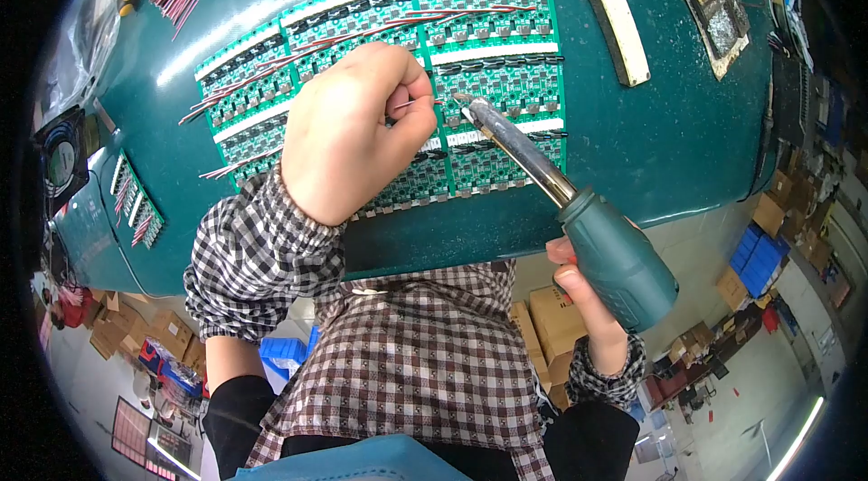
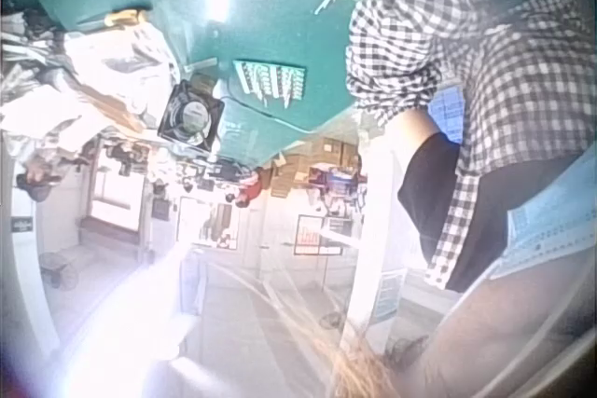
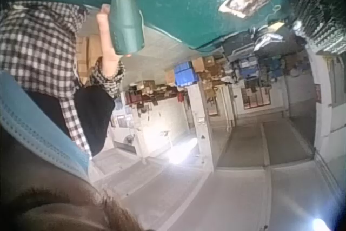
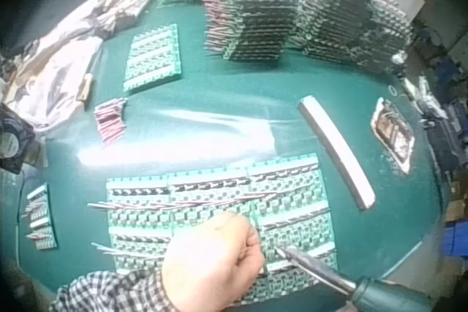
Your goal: The person solders wires onto circuit boards, positioning wire pieces onto the boards by hand and soldering them with a soldering iron.
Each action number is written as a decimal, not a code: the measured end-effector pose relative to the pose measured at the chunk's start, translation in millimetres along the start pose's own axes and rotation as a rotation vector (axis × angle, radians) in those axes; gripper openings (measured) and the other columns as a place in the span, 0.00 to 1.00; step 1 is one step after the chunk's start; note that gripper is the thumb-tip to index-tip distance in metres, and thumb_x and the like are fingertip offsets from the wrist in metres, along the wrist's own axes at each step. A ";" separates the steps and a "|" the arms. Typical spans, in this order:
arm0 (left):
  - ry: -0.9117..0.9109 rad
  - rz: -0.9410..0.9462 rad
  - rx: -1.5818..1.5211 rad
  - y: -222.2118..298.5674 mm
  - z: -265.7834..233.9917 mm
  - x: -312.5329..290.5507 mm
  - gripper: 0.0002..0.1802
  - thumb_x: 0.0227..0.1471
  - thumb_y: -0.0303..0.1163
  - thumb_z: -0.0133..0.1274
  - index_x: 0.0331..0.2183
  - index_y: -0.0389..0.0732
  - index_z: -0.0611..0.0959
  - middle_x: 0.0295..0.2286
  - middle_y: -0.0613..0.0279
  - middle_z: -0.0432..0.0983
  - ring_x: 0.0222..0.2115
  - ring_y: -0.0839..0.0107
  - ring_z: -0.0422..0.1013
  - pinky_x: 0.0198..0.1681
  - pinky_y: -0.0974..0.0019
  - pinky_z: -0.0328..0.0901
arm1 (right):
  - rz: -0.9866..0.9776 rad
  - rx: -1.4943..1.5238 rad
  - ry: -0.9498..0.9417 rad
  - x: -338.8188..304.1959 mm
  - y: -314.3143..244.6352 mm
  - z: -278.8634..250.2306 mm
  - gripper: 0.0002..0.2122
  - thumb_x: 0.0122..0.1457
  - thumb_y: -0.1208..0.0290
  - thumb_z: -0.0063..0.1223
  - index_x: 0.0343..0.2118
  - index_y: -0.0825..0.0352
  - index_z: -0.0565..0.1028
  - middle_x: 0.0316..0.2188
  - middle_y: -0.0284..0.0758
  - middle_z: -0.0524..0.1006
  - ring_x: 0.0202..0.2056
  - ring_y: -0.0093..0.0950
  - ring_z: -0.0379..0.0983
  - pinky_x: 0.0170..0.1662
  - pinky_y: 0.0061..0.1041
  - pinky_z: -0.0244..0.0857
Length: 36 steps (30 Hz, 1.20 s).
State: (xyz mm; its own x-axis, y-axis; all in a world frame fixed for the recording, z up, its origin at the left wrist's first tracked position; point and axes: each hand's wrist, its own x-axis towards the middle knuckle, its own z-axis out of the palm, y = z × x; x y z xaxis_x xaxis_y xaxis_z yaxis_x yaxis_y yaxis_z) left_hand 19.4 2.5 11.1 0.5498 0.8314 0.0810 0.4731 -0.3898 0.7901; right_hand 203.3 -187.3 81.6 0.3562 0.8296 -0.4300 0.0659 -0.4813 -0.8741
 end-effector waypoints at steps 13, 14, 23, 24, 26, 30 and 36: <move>-0.022 0.029 0.123 1.8 -1.3 -2.3 0.06 0.37 0.21 0.54 0.21 0.39 0.73 0.18 0.61 0.68 0.19 0.65 0.68 0.22 0.66 0.63 | -0.068 0.053 0.019 5.1 -8.3 6.2 0.18 0.50 0.69 0.58 0.41 0.74 0.71 0.28 0.37 0.75 0.33 0.30 0.73 0.41 0.32 0.66; -0.023 0.029 0.125 1.5 -1.1 -2.8 0.06 0.37 0.21 0.54 0.21 0.39 0.73 0.18 0.61 0.68 0.19 0.65 0.68 0.22 0.66 0.63 | -0.065 0.054 0.017 4.9 -8.0 5.9 0.18 0.50 0.69 0.58 0.41 0.74 0.71 0.28 0.37 0.75 0.33 0.30 0.73 0.42 0.33 0.66; 0.017 0.003 0.082 4.5 1.8 -5.7 0.06 0.38 0.21 0.54 0.22 0.39 0.73 0.20 0.62 0.69 0.18 0.69 0.69 0.21 0.69 0.64 | -0.086 0.059 0.003 4.5 -4.0 2.6 0.18 0.49 0.70 0.58 0.41 0.75 0.71 0.28 0.37 0.75 0.32 0.30 0.73 0.44 0.33 0.65; 0.016 -0.006 0.095 5.1 2.1 -6.0 0.06 0.38 0.21 0.54 0.22 0.39 0.73 0.20 0.62 0.69 0.18 0.68 0.69 0.21 0.69 0.64 | -0.085 0.059 0.003 4.1 -4.6 3.2 0.18 0.49 0.70 0.58 0.41 0.75 0.71 0.28 0.37 0.75 0.32 0.30 0.73 0.44 0.33 0.65; 0.015 -0.013 0.106 4.9 2.8 -5.8 0.05 0.38 0.21 0.54 0.22 0.39 0.74 0.20 0.62 0.69 0.18 0.68 0.69 0.21 0.69 0.64 | -0.075 0.064 0.010 3.6 -5.5 5.3 0.18 0.49 0.69 0.58 0.41 0.74 0.71 0.29 0.37 0.75 0.32 0.30 0.73 0.42 0.32 0.66; 0.010 -0.001 0.074 4.4 1.4 -4.8 0.06 0.38 0.21 0.54 0.22 0.38 0.73 0.20 0.62 0.69 0.18 0.68 0.68 0.21 0.69 0.64 | -0.102 -0.033 0.018 5.1 -7.1 9.3 0.19 0.51 0.67 0.56 0.39 0.79 0.71 0.27 0.41 0.74 0.28 0.32 0.73 0.35 0.31 0.69; 0.016 -0.005 0.076 3.6 2.2 -5.0 0.06 0.38 0.21 0.54 0.22 0.38 0.73 0.20 0.61 0.69 0.18 0.68 0.68 0.20 0.68 0.63 | -0.066 -0.033 0.071 3.0 -5.5 11.6 0.21 0.50 0.66 0.57 0.40 0.79 0.70 0.27 0.40 0.74 0.28 0.31 0.73 0.36 0.30 0.68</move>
State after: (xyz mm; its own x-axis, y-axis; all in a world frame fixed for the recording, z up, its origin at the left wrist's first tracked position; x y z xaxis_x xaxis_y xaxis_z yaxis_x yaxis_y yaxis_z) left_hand 19.9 -4.0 12.2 0.5365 0.8394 0.0870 0.5272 -0.4139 0.7421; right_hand 193.2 -178.9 82.5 0.4150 0.8382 -0.3539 0.1217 -0.4367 -0.8913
